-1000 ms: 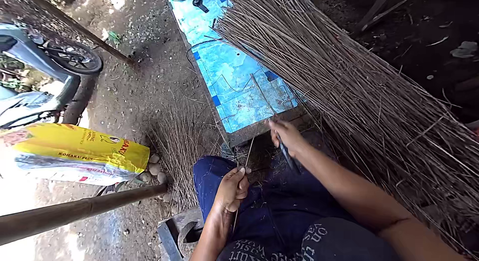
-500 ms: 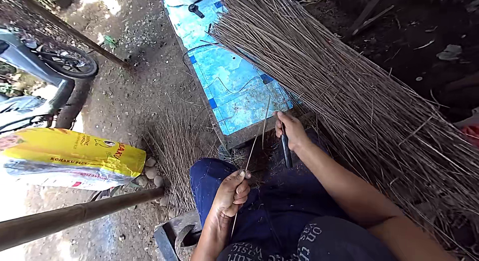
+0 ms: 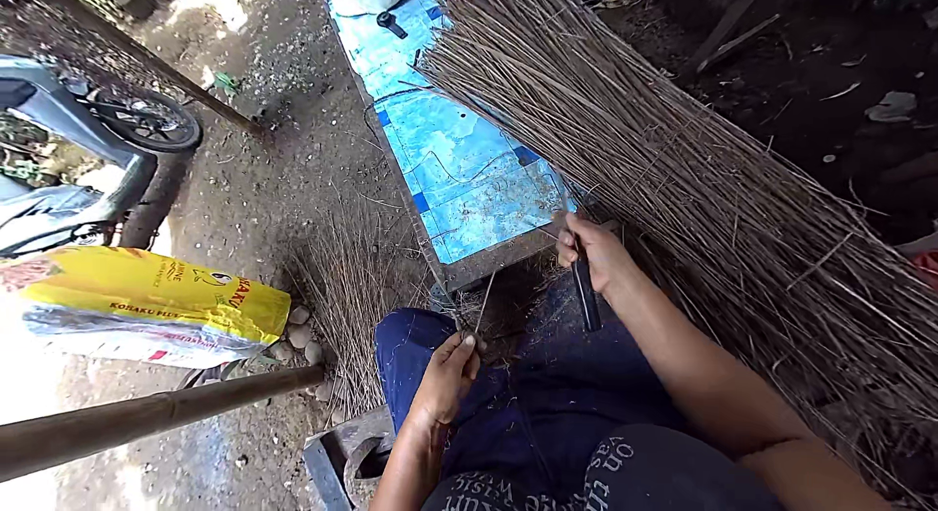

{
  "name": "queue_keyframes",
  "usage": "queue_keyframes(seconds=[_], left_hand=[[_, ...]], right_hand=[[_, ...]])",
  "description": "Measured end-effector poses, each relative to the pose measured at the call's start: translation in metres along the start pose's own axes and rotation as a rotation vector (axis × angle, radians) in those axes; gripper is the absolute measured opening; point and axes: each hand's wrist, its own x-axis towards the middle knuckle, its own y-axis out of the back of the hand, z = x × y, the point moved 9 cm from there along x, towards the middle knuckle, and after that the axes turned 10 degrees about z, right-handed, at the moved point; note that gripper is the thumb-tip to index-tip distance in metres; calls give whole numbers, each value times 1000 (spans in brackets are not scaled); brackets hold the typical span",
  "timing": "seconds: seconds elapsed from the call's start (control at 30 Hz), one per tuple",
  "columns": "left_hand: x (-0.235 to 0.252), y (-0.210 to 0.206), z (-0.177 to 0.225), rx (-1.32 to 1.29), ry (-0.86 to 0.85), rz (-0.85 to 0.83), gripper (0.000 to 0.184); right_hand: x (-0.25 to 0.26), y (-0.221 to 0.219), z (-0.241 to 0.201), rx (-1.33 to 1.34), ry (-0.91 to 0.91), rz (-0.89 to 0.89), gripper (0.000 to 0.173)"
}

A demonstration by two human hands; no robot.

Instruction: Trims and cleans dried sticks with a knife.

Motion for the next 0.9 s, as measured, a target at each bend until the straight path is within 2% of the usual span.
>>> queue_keyframes(seconds=[0.1, 0.13, 0.17, 0.23, 0.3, 0.37, 0.43, 0.53, 0.6, 0.7, 0.77, 0.83, 0.9], left_hand=[[5, -16, -2, -57, 44, -127, 31], [6, -23, -3, -60, 58, -167, 31], [7, -27, -3, -49, 71, -191, 31], [10, -29, 0, 28, 32, -159, 29], [16, -25, 11, 314, -150, -53, 22], [17, -23, 24, 607, -361, 79, 28], [17, -25, 32, 701, -490, 179, 29], [18, -28, 35, 666, -480, 200, 28], [18, -27, 36, 689, -495, 208, 28], [12, -21, 35, 722, -532, 185, 28], [8, -21, 34, 669, -513, 139, 26], [10, -22, 31, 594, -439, 97, 24], [11, -19, 26, 524, -368, 76, 23]], right_hand=[[-38, -41, 10, -73, -11, -326, 24], [-46, -49, 13, -48, -22, -385, 21], [-49, -53, 15, -3, -35, -415, 27], [-48, -55, 14, 47, -45, -400, 32], [-46, -52, 9, -26, 2, -330, 30], [-49, -52, 8, -138, 59, -278, 28], [-57, -60, 13, -267, 93, -289, 26], [-83, -75, 42, -477, 60, -437, 33], [-94, -79, 56, -522, 79, -478, 37], [-69, -61, 33, -504, 121, -268, 35], [-44, -46, 18, -398, 168, -144, 27], [-43, -52, 16, -365, 197, -159, 25], [-62, -64, 27, -449, 186, -258, 31]])
